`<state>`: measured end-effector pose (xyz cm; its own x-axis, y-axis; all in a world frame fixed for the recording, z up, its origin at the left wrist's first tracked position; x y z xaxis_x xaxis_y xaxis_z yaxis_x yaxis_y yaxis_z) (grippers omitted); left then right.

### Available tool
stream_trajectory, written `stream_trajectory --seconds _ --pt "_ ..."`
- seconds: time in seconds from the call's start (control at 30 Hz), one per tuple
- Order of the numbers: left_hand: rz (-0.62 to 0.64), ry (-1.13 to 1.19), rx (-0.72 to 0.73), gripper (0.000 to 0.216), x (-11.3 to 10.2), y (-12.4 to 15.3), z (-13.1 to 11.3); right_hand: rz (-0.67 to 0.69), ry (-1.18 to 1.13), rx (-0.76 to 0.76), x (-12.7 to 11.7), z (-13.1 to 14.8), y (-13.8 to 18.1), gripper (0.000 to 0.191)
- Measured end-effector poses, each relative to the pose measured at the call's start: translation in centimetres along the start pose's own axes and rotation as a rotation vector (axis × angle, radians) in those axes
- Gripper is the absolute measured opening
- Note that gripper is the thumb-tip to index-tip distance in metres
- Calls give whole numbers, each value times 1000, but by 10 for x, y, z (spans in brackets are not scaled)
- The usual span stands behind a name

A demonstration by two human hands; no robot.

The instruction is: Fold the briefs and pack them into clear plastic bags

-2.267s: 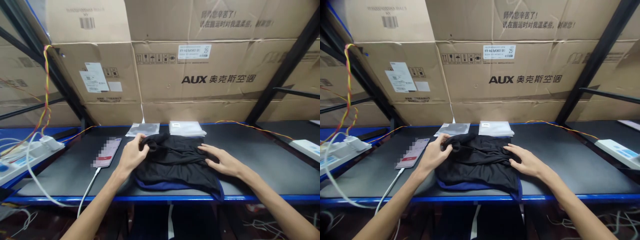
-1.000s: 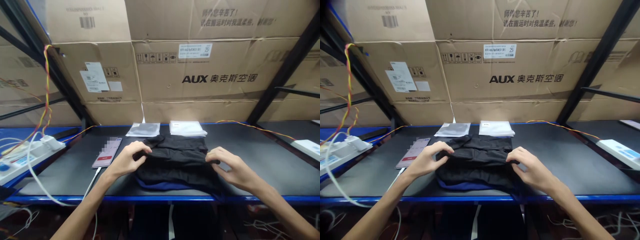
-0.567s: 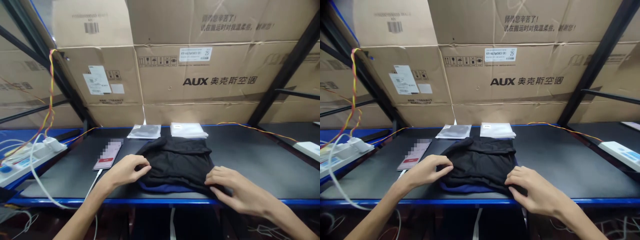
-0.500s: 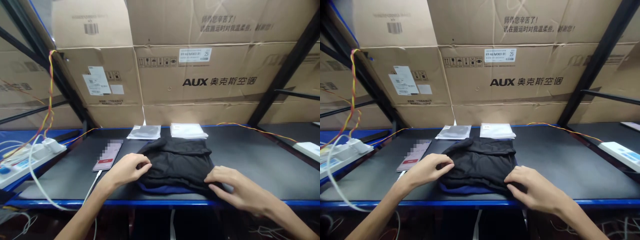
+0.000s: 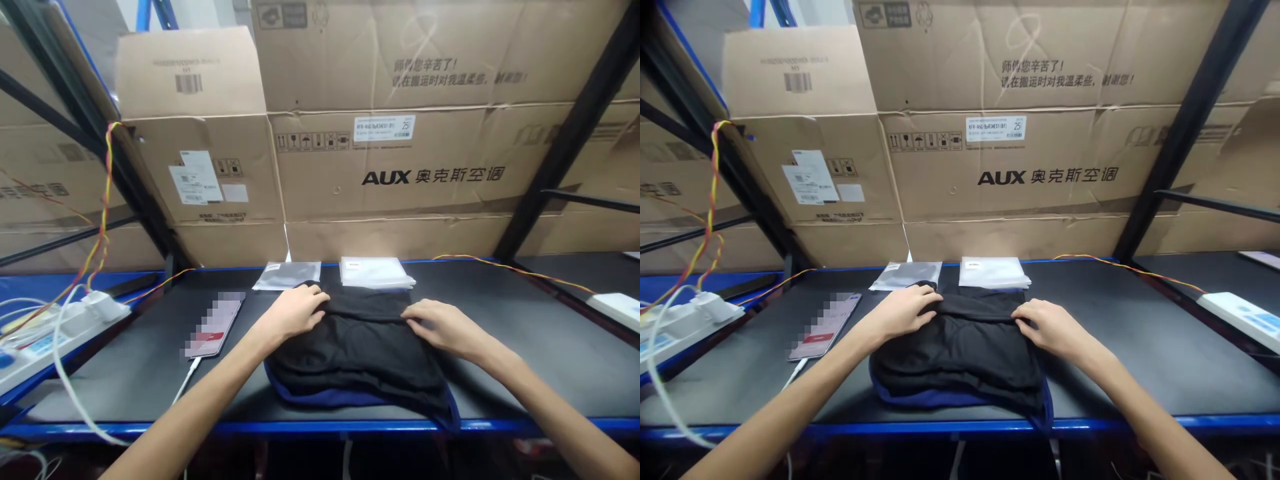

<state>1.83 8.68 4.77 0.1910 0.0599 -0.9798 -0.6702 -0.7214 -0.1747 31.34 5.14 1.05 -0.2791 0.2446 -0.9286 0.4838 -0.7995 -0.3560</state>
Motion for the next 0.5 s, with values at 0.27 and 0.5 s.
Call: stream_trajectory --seconds 0.27,0.5 --pt "-95 37 -58 23 -14 -13 15 -136 -267 200 -24 -12 -12 26" --pt "-163 294 -129 17 -9 -51 25 -177 -271 291 -20 -38 -28 21"
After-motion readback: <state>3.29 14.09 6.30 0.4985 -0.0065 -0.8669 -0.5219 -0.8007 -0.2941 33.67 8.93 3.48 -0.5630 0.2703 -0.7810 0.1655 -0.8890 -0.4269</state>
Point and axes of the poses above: each hand's wrist, its own y-axis away from the middle knuckle, its own x-axis out of the palm, z = x × y, the point moved 4 cm from there along -y, towards the middle knuckle, and after that the axes turned 7 degrees about y, right-handed, at the moved point
